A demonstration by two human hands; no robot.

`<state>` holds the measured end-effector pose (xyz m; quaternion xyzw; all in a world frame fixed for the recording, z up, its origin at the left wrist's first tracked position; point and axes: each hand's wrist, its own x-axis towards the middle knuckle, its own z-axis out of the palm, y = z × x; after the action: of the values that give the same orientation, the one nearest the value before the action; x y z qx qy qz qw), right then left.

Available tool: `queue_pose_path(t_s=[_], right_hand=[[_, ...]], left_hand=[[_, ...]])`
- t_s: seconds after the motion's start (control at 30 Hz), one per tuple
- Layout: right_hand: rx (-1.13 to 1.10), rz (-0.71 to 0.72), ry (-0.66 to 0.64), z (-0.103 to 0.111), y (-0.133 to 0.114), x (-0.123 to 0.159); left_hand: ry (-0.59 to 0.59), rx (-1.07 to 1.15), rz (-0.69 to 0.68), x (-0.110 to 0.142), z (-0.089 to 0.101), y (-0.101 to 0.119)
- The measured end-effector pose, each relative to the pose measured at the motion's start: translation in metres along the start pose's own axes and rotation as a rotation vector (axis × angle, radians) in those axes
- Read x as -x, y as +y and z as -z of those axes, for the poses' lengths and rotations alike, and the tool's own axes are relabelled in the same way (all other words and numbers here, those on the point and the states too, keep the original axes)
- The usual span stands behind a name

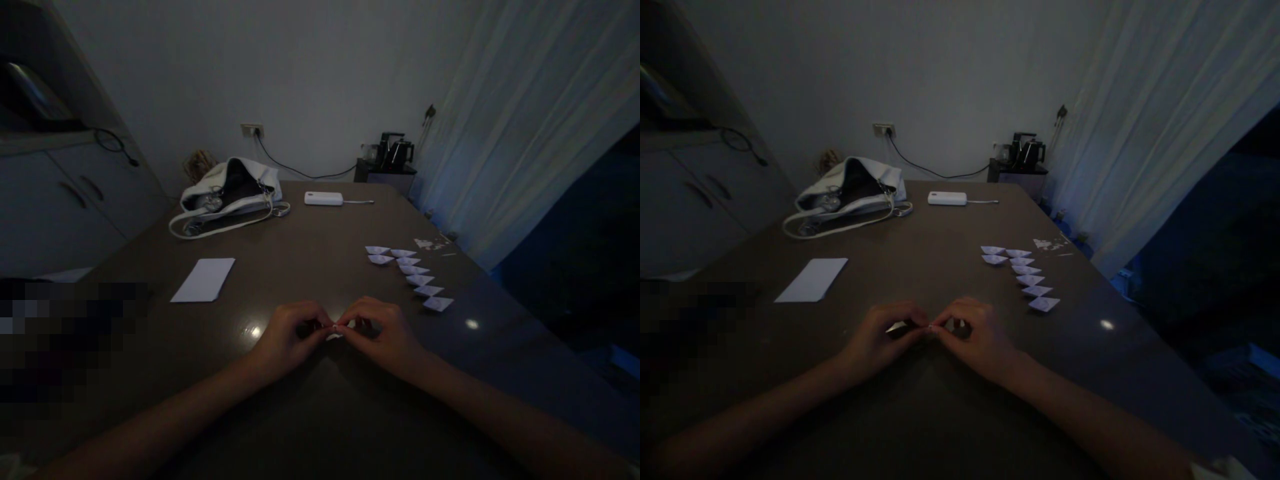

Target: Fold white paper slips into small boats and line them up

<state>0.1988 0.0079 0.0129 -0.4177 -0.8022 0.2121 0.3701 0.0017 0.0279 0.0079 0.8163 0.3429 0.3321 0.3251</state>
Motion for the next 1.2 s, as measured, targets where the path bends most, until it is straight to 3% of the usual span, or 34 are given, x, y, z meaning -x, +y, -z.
queue_pose_path(t_s=[0.3,0.73,1.2], right_hand=[[-0.071,-0.026,0.069,0.003,0.001,-0.002],[-0.058,-0.123,0.144,0.004,0.009,-0.002],[-0.141,-0.209,0.160,0.001,0.001,-0.002]], left_hand=[[0.049,0.087,0.002,-0.002,0.003,0.000],[0.154,0.510,0.271,-0.004,0.004,-0.002],[0.257,0.871,0.261,-0.006,-0.002,-0.004]])
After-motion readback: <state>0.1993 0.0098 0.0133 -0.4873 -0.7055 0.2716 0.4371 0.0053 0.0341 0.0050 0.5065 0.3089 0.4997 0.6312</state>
